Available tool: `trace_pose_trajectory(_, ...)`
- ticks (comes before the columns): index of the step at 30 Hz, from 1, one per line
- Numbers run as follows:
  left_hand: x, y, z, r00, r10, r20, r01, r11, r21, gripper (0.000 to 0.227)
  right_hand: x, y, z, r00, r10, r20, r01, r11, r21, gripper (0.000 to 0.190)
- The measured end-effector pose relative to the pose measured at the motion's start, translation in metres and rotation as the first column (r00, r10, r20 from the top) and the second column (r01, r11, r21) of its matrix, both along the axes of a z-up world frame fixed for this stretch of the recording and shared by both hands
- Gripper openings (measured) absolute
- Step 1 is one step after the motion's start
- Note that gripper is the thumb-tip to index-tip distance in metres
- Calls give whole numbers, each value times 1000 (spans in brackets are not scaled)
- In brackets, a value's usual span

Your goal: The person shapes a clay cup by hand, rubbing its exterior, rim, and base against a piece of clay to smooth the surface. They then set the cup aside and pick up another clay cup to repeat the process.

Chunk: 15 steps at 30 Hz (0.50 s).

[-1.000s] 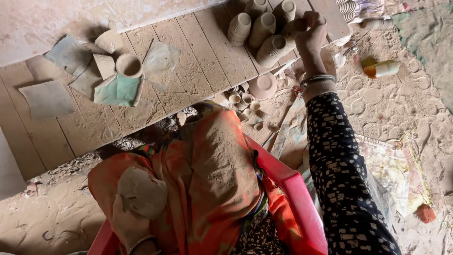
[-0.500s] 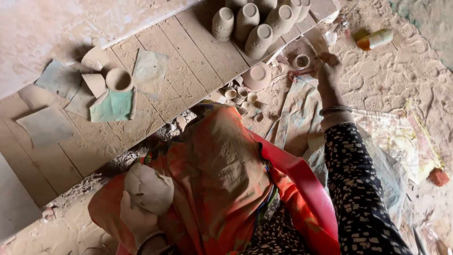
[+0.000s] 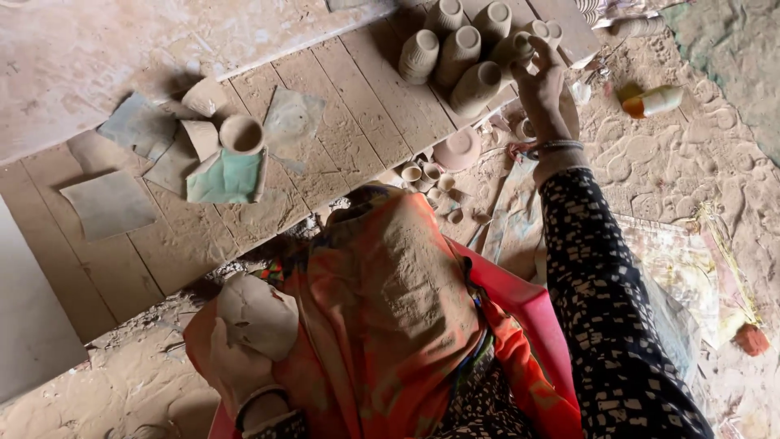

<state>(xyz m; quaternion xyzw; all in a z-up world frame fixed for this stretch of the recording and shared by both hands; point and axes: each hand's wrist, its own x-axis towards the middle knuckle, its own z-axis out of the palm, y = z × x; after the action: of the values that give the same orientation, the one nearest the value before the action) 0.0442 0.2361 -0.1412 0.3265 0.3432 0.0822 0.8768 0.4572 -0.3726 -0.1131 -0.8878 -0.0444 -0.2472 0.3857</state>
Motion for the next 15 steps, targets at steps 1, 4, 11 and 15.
trace_pose_trajectory(1,-2,1,-1,1000,1,-1,-1,1000,3,63,7,0,0,1000,1,-1,-1,1000,3,50)
trace_pose_trajectory(4,-6,4,-2,1000,13,21,-14,1000,15,62,25,-5,0,987,-120,-106,115,992,-53,44)
trace_pose_trajectory(11,-11,13,-5,997,1,75,-3,1000,25,62,11,-38,-4,996,-60,-71,56,997,-58,40)
trace_pose_trajectory(15,-3,20,-2,993,-9,118,5,1000,28,61,-42,-52,-24,963,-231,-140,227,973,-41,31)
